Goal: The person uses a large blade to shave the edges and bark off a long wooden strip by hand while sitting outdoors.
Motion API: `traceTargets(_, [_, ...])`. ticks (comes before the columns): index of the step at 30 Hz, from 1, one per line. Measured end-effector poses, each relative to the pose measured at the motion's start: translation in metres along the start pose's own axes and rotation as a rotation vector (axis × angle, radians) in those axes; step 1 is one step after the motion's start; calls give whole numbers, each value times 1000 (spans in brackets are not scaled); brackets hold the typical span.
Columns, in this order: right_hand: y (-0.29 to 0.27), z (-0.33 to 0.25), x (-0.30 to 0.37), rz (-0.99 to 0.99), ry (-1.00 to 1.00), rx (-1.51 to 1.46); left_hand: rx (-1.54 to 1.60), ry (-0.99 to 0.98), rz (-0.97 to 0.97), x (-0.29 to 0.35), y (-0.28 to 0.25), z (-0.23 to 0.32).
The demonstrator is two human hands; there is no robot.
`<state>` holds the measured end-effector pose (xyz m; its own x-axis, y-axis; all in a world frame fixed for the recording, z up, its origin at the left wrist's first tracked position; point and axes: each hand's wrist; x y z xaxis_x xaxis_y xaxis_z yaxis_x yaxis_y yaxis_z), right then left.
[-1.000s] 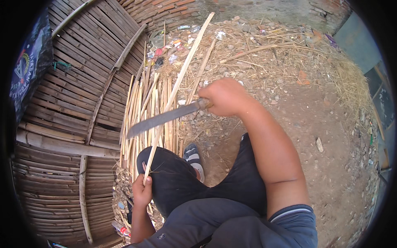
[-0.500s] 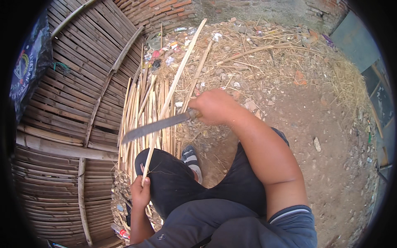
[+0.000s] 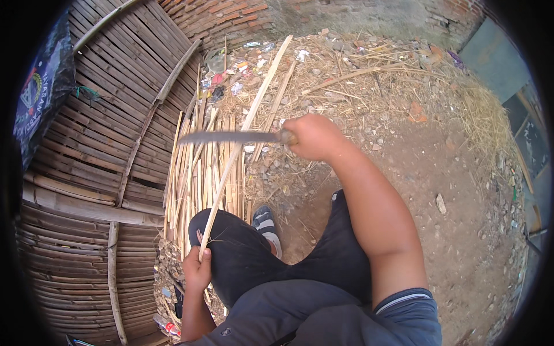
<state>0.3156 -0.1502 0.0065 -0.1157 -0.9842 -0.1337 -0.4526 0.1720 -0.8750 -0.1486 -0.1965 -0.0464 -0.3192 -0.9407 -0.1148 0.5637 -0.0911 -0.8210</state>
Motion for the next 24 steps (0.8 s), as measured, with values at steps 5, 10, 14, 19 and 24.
traceTargets(5, [16,-60,13,-195,-335,192,-7,-39,-11,5,-4,2])
traceTargets(10, [5,-12,-13,-212,-76,-51,-20,-40,37,5,2,3])
traceTargets(14, [5,26,-21,32,141,-183,-21,-34,63,5,2,4])
traceTargets(19, [7,-21,1,-165,-39,-99,13,-62,64,5,7,-1])
traceTargets(24, [20,-61,16,-273,-357,121,-34,-62,59,8,4,3])
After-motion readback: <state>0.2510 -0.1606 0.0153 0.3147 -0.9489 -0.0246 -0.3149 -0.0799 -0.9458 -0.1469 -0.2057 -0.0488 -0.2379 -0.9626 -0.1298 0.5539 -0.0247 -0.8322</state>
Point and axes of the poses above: each hand's wrist, its own x-axis away from the middle knuckle, its own y-axis out of the palm, z = x × y, and after that the axes turned 4 degrees about y, right-handed
